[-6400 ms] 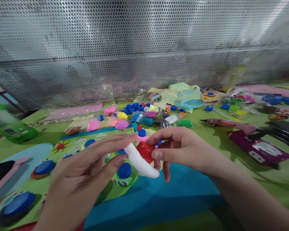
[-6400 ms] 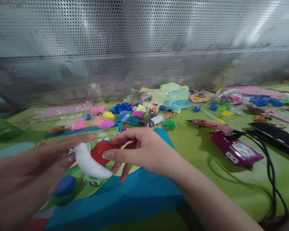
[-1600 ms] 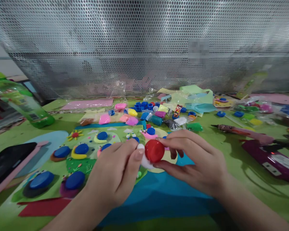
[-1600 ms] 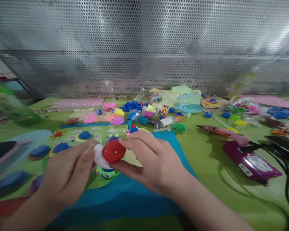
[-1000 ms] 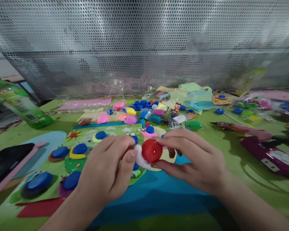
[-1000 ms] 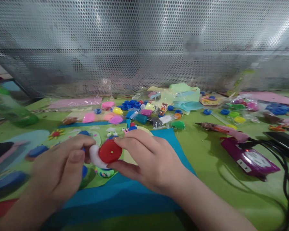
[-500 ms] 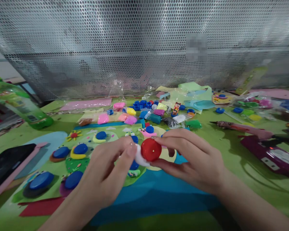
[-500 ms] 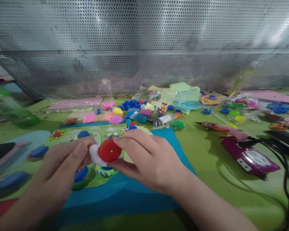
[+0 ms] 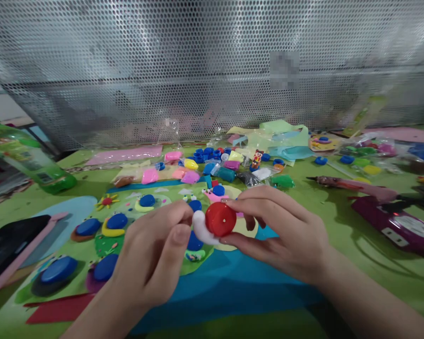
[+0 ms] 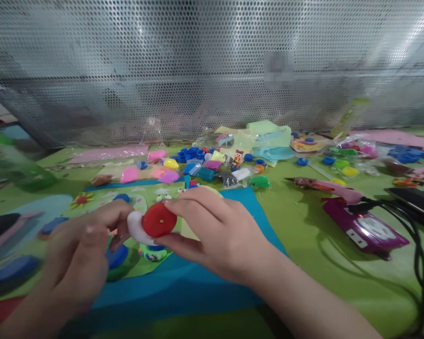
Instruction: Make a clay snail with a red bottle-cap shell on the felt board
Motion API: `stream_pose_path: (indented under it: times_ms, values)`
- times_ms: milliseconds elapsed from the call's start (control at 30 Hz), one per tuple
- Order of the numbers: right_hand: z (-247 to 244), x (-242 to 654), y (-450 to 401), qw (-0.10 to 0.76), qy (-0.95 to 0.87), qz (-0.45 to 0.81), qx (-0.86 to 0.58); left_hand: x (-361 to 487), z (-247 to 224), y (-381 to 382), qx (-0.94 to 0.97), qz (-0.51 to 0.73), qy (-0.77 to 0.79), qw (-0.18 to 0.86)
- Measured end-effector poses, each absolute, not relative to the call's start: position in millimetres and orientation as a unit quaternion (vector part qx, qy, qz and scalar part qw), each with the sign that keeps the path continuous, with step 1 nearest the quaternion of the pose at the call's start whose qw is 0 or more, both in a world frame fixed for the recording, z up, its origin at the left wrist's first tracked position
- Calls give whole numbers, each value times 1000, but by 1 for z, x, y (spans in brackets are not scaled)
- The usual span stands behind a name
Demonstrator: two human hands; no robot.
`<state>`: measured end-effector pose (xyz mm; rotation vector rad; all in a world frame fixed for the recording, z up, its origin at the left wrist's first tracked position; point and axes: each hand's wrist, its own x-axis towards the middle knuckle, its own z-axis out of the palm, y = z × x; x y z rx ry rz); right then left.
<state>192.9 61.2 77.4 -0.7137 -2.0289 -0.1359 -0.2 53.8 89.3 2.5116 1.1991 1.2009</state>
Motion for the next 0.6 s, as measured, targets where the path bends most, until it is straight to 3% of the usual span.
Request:
stream_pose_path:
  times_ms: [333, 600]
  values:
    - [76, 192, 62, 476, -837, -31, -268, 3, 92, 56, 851, 358, 381, -48]
    - [74, 192, 62, 470, -843, -49, -256, -2, 82, 57, 754, 408, 468, 216]
